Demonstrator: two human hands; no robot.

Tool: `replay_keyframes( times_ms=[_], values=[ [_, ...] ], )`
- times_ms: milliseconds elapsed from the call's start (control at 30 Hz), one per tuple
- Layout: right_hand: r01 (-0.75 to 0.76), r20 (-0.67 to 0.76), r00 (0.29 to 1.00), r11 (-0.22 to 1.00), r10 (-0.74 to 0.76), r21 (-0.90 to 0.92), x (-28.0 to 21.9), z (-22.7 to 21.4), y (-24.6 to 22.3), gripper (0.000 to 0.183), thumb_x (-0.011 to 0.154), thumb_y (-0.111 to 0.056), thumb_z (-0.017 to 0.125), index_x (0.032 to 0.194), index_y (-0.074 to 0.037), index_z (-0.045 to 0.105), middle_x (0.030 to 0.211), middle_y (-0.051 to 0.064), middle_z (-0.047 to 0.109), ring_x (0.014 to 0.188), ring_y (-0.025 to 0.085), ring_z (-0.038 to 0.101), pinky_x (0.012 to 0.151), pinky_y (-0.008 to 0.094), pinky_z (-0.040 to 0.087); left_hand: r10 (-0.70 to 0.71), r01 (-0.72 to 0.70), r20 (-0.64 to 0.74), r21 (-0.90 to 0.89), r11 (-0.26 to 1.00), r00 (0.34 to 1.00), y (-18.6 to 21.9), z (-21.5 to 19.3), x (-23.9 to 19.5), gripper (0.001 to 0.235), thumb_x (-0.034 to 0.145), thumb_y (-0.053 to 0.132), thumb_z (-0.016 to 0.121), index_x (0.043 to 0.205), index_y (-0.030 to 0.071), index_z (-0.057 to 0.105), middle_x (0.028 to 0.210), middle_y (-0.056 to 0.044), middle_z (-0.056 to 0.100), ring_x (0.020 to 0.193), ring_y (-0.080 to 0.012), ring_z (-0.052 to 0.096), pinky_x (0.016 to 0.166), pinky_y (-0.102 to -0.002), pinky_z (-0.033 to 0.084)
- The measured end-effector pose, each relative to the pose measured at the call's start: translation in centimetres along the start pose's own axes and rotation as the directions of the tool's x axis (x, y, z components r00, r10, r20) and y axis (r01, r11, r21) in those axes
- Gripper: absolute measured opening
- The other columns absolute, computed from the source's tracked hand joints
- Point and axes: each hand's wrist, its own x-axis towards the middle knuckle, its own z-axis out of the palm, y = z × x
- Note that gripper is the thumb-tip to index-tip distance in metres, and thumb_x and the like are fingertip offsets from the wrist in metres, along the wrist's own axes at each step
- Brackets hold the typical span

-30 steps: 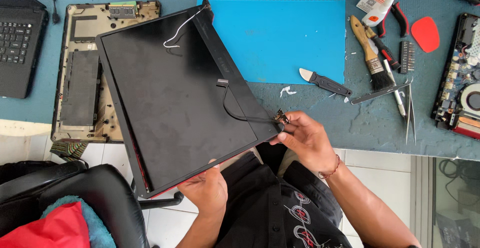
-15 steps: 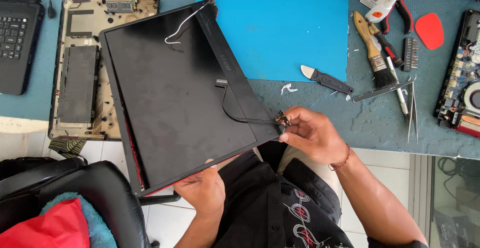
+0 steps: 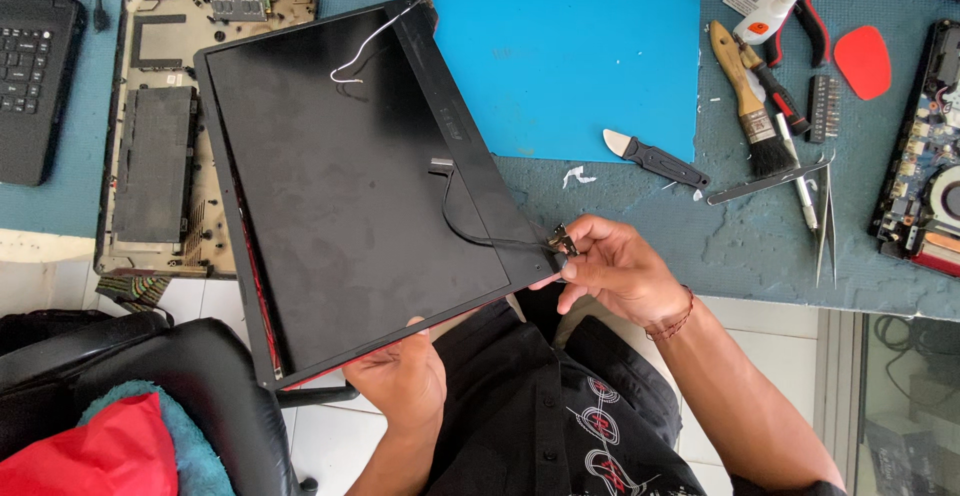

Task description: The person uses a white plastic prying tool to separate the back cover of a black laptop. They work along the edges and corners of the device, carefully lifting the casing to release the internal clips and disconnect the attached cables.

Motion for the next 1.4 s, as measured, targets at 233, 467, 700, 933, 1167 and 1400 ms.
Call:
replay_keyframes(
  times_ms=[233,467,700,933,1167,1400],
  values=[
    [-0.042,-0.115,0.993,0.899,-0.009,-0.436,-0.3,-0.3,-0.5,0.009,0.088,0.002,0.058,0.086,-0.005,0.052,0.076,0.002,0.040,0.066,0.041,0.076,0.056,0.034,0.062,-0.031,0.030,-0.001,0.104,0.994,1.000,1.2,0.7,-0.1,0.023,0.069,-0.015,0.061,0.072,0.007,0.058,0.066,0.001,0.062,0.068,-0.0091,0.060,0.070,-0.026,0.051],
    [-0.040,-0.130,0.991,0.995,0.027,-0.095,-0.6,-0.1,0.3,0.014,0.086,0.007,0.057,0.096,-0.001,0.053,0.076,0.012,0.054,0.082,0.047,0.069,0.048,0.041,0.063,-0.027,0.028,-0.012,0.112,0.993,1.000,0.8,0.6,-0.4,0.020,0.072,-0.011,0.064,0.082,0.006,0.059,0.077,0.001,0.064,0.079,-0.0100,0.061,0.081,-0.030,0.052],
    [-0.049,-0.282,0.957,0.919,-0.069,-0.391,-0.9,2.9,-1.5,0.006,0.083,0.004,0.063,0.088,0.001,0.060,0.097,0.010,0.053,0.058,0.029,0.069,0.058,0.034,0.061,-0.032,0.036,-0.030,0.136,0.990,0.999,0.5,0.6,-0.5,0.016,0.074,-0.007,0.065,0.067,0.006,0.059,0.070,0.003,0.062,0.072,-0.0081,0.058,0.072,-0.025,0.050],
    [-0.003,-0.209,0.943,0.624,-0.258,-0.782,-1.7,5.1,-2.0,0.021,0.073,-0.001,0.075,0.092,0.001,0.064,0.101,0.011,0.059,0.075,0.014,0.059,0.074,0.023,0.059,-0.058,0.065,-0.054,0.147,0.987,0.997,0.4,0.4,-0.7,0.016,0.073,-0.007,0.067,0.067,0.007,0.061,0.076,0.000,0.066,0.078,-0.0112,0.063,0.083,-0.029,0.053],
    [-0.181,-0.223,0.930,0.162,-0.293,-0.970,-1.7,4.9,-2.0,0.021,0.082,-0.024,0.070,0.083,-0.004,0.062,0.084,0.003,0.063,0.057,0.012,0.065,0.060,0.024,0.052,-0.088,0.092,-0.028,0.181,0.979,0.996,0.2,0.7,-1.5,0.018,0.070,-0.010,0.069,0.075,0.005,0.062,0.076,-0.001,0.066,0.076,-0.0112,0.063,0.076,-0.029,0.055],
    [-0.605,-0.611,0.791,0.105,-0.040,-0.790,0.3,7.7,-4.3,0.018,0.078,-0.029,0.066,0.073,-0.012,0.064,0.047,-0.002,0.069,0.050,0.003,0.061,0.066,0.020,0.048,0.019,-0.030,0.047,0.256,0.966,0.999,0.4,1.3,-1.8,0.015,0.073,0.000,0.072,0.074,0.010,0.060,0.081,0.003,0.066,0.083,-0.0093,0.062,0.088,-0.030,0.052]
  ],
)
